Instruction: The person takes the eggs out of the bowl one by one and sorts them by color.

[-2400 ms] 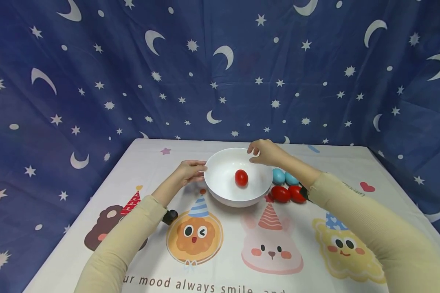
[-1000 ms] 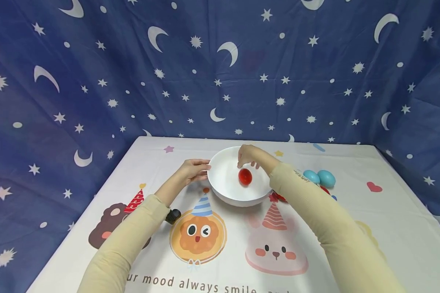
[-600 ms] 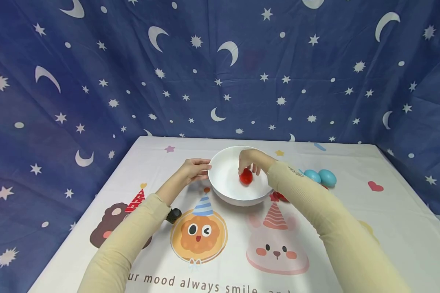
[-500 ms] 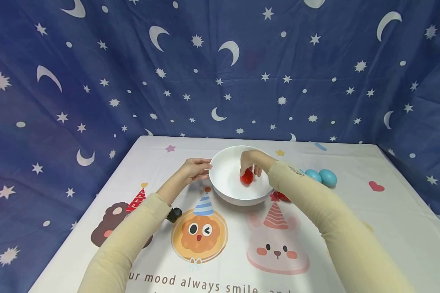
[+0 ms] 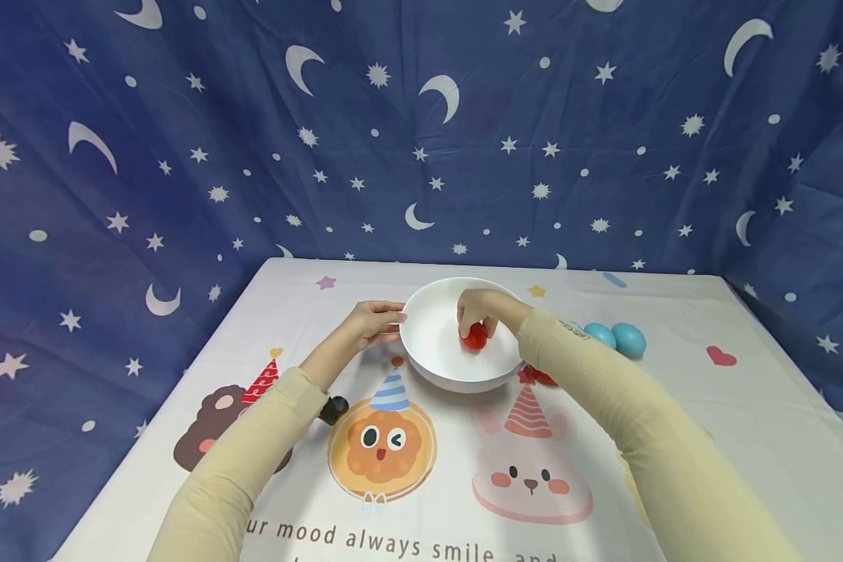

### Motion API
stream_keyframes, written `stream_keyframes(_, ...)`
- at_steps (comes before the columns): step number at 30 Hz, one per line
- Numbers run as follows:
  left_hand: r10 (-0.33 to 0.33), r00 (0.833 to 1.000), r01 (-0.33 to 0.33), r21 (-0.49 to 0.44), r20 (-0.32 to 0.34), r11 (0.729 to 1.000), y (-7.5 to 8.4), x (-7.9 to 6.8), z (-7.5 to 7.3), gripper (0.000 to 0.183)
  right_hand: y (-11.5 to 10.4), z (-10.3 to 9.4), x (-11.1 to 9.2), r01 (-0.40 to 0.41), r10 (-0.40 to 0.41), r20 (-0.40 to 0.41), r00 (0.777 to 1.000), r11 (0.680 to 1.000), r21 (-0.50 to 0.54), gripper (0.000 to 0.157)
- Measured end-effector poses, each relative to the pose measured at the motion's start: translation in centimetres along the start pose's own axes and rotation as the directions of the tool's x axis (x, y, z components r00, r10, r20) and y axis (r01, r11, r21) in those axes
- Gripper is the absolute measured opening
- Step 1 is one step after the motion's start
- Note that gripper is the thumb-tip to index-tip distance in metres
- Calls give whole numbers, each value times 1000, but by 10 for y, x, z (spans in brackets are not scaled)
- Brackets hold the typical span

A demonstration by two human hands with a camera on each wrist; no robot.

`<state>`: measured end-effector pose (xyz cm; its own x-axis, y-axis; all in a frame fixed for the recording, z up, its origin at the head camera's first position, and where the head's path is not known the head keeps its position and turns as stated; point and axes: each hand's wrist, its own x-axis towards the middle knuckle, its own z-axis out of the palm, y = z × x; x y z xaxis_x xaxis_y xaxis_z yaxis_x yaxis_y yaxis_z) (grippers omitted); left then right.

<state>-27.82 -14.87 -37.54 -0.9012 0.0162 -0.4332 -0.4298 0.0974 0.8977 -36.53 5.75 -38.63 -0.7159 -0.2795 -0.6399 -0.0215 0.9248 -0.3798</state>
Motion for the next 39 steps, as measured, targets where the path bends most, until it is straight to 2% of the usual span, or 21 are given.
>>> stream_keyframes(3, -1, 1000, 1, -5, 1, 1000, 0, -1, 1, 42, -24, 3, -62, 6, -7, -45, 999, 1000, -20, 28)
stream_keyframes(6, 2, 1000, -2, -4, -5, 1000, 0, -1, 2, 42, -28, 1, -81, 38, -41, -78, 996, 999, -38, 26)
stream_keyframes(8, -5, 1000, 5, 2, -10, 1000, 0, -1, 2, 41, -26, 0, -76, 55, -59, -90, 994, 997, -49, 25)
stream_keyframes(9, -8, 1000, 8, 4, -12, 1000, -1, -1, 2, 41, -21, -1, -62, 62, -67, -92, 994, 997, -51, 26)
stream_keyframes(13, -3, 1000, 3, 11, -3, 1000, -1, -2, 2, 41, -18, -2, -61, 84, -90, -118, 989, 995, -57, 29)
stream_keyframes(17, 20, 1000, -20, 1, 8, 1000, 0, -1, 2, 42, -18, -5, -63, 104, -113, -146, 983, 993, -63, 32)
stream_keyframes(25, 5, 1000, -5, 9, 8, 1000, 0, -1, 0, 43, -17, -7, -73, 128, -138, -157, 978, 989, -72, 39)
stream_keyframes(33, 0, 1000, 0, 15, 11, 1000, 0, -2, 0, 44, -10, -6, -76, 154, -155, -175, 972, 988, -20, 40)
stream_keyframes(39, 8, 1000, -8, 19, 17, 1000, -1, -2, 0, 44, -8, -6, -81, 208, -208, -211, 955, 978, -19, 39)
